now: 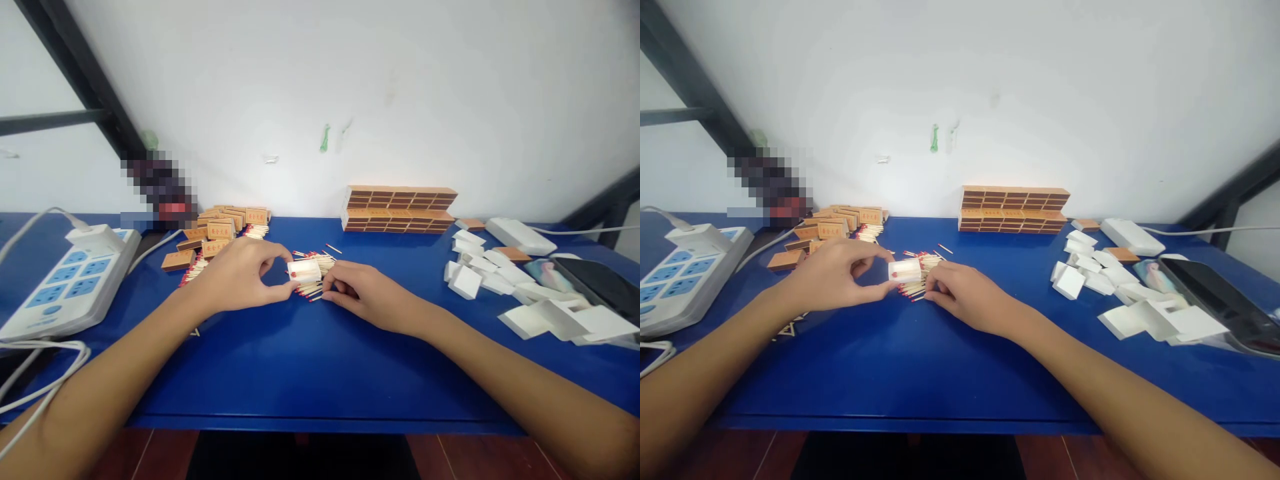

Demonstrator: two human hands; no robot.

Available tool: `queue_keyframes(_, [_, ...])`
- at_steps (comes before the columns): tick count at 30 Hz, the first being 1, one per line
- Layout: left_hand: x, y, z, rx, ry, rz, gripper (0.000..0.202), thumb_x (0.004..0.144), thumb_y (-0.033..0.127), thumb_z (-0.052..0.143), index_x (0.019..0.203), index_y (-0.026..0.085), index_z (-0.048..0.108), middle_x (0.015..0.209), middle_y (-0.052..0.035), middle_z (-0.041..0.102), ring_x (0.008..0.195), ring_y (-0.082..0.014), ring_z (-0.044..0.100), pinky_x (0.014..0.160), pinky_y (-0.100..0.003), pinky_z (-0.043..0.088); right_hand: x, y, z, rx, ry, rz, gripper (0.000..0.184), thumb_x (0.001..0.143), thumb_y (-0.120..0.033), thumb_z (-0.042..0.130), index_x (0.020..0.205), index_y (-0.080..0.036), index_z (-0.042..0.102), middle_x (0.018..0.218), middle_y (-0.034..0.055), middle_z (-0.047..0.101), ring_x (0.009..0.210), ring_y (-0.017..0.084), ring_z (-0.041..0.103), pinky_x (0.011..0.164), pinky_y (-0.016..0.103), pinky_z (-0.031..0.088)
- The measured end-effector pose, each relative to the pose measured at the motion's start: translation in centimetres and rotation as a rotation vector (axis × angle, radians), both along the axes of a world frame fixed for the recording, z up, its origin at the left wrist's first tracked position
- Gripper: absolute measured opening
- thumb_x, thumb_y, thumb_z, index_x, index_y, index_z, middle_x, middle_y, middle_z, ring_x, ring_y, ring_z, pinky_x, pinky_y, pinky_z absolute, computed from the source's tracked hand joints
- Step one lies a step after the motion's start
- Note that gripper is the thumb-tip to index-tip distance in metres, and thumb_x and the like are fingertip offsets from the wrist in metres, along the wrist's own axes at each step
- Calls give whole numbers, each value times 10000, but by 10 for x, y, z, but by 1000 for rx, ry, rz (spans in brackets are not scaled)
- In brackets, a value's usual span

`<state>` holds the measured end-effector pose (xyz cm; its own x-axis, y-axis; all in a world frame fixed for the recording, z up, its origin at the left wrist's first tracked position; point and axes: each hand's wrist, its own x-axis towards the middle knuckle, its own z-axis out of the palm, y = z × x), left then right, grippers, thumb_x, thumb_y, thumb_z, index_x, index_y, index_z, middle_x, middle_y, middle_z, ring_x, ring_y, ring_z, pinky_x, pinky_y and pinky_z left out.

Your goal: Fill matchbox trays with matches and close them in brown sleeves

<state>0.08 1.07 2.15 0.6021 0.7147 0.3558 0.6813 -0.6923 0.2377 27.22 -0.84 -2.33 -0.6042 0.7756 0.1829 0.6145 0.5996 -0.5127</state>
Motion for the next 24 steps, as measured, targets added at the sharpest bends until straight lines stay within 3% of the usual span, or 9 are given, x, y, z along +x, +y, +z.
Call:
queue_keyframes(8, [0,0,-1,-1,-6,2,288,788,379,771,1005,192,801,551,75,469,499,-93,424,547,-257,291,-2,1,-3,-11,-14,3,108,1037,-256,608,959,-202,661,822,-1,577,749,151,505,671,270,362])
queue_keyframes(17, [3,-3,0,-8,92,31,289,816,418,749,988,192,802,593,41,546,534,-113,457,552,-267,281,15,-2,19,81,-19,-67,166,1064,-320,556,958,-213,628,885,26,598,766,170,530,691,296,384])
queue_keyframes(24, [13,-11,-10,64,44,-79,252,855,406,719,970,193,789,584,44,547,534,-119,479,569,-262,328,-10,-14,15,146,20,-90,83,1047,-229,569,985,-208,620,915,22,596,746,155,519,674,294,374])
